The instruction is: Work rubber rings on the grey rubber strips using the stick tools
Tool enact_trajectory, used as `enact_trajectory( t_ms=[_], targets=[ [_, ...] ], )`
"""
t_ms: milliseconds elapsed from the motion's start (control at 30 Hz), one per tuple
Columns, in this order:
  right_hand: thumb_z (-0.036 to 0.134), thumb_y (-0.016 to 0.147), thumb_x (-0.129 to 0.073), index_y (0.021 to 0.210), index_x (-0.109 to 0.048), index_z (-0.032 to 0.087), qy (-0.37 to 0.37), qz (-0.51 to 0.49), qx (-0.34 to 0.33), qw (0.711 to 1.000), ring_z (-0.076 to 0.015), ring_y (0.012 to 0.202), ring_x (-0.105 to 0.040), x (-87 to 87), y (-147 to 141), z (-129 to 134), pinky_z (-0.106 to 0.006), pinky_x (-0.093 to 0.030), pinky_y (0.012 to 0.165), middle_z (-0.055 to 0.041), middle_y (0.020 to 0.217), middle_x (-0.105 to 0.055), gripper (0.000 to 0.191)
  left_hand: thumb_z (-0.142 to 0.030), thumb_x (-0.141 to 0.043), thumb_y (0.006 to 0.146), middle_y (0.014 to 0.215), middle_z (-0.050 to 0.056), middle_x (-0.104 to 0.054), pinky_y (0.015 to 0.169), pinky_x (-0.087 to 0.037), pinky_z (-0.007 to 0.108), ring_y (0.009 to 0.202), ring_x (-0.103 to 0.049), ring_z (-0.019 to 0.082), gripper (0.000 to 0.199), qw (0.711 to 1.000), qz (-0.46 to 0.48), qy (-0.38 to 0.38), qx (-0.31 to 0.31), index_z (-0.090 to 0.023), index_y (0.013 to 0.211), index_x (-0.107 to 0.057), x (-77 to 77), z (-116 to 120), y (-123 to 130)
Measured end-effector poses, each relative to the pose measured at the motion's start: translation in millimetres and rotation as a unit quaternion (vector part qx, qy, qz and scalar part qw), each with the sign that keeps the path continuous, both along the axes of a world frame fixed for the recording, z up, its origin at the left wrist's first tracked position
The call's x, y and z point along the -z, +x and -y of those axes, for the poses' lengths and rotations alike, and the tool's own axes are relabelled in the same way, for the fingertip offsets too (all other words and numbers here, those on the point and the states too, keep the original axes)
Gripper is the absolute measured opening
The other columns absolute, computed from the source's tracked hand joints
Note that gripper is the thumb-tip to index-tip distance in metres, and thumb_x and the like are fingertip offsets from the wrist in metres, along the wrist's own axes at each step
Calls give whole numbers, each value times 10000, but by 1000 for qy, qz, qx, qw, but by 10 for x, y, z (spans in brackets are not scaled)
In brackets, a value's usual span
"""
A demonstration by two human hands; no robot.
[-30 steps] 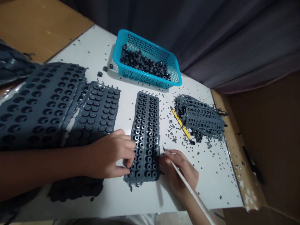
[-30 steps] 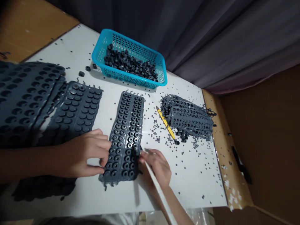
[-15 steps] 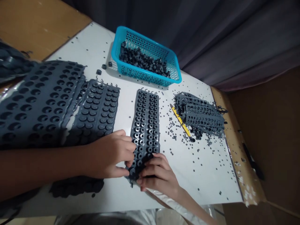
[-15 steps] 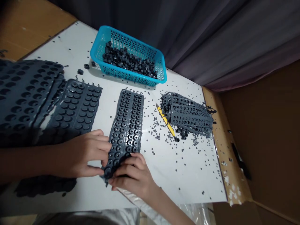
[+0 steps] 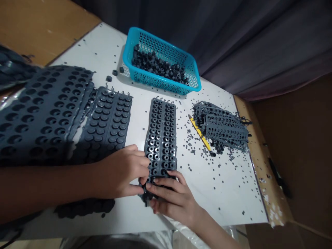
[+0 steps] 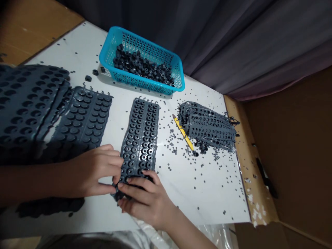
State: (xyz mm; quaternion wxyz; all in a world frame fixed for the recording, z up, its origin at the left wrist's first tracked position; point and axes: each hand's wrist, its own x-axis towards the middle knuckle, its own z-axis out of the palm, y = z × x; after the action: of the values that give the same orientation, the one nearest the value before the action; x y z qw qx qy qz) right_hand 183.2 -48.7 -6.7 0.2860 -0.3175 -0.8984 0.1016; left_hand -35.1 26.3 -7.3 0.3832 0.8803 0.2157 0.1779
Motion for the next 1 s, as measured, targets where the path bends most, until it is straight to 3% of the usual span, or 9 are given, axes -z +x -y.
enact_trajectory(
  t_ms=[200, 400, 600, 667, 767, 867, 1000],
  targets=[
    [176, 789, -683, 749, -630, 251, 53, 34, 9, 998, -90, 935, -643, -87, -67, 38, -319, -391, 1011, 51, 1027, -732, 100, -195, -722, 674, 669, -40, -554, 681, -260, 301, 706, -486, 153, 139, 999, -24, -29, -21, -200, 675, -583, -10, 27, 8],
    [176, 830, -594, 928, -624, 208, 29, 36, 21, 999, -77, 717, -623, -154, -132, -49, -261, -474, 834, 12, 938, -744, 108, -203, -713, 663, 687, -36, -564, 676, -259, 299, 717, -489, 159, 142, 998, -38, -31, -35, -199, 658, -571, -50, 32, 18],
    [96, 824, -614, 849, -589, 229, 141, 60, 51, 987, -139, 742, -609, -164, 152, -347, -335, -500, 733, -49, 998, -735, 138, -174, -728, 634, 669, -43, -554, 691, -253, 294, 714, -493, 151, 151, 996, -54, -49, -42, -194, 651, -579, -65, 26, 13],
    [91, 842, -592, 931, -598, 239, 127, 6, 130, 983, -154, 784, -622, -148, 299, -446, -363, -507, 757, -47, 1003, -730, 173, -174, -735, 630, 668, -47, -552, 691, -254, 291, 707, -493, 144, 163, 997, -52, -51, -34, -192, 650, -574, -59, 21, 1],
    [107, 868, -541, 1013, -595, 221, -4, -148, 203, 968, -212, 964, -637, -139, 374, -473, -436, -520, 812, -94, 1086, -697, 192, -177, -729, 648, 667, -53, -558, 694, -260, 289, 703, -495, 136, 157, 998, -43, -51, -22, -196, 660, -574, -51, 13, -7],
    [181, 895, -531, 987, -607, 215, -144, -215, 107, 960, -220, 1038, -636, -154, 253, -367, -430, -538, 831, -101, 1088, -699, 125, -202, -717, 675, 657, -54, -569, 688, -264, 294, 695, -499, 133, 121, 998, -33, -50, -18, -211, 668, -597, -47, 7, 8],
    [278, 908, -538, 941, -639, 203, -194, -140, -44, 970, -166, 1046, -629, -160, 73, -237, -359, -504, 882, -79, 1034, -727, 129, -191, -700, 683, 589, -62, -547, 664, -258, 302, 632, -486, 121, 76, 998, -28, -53, -29, -243, 659, -650, -46, 7, 38]
  ],
)
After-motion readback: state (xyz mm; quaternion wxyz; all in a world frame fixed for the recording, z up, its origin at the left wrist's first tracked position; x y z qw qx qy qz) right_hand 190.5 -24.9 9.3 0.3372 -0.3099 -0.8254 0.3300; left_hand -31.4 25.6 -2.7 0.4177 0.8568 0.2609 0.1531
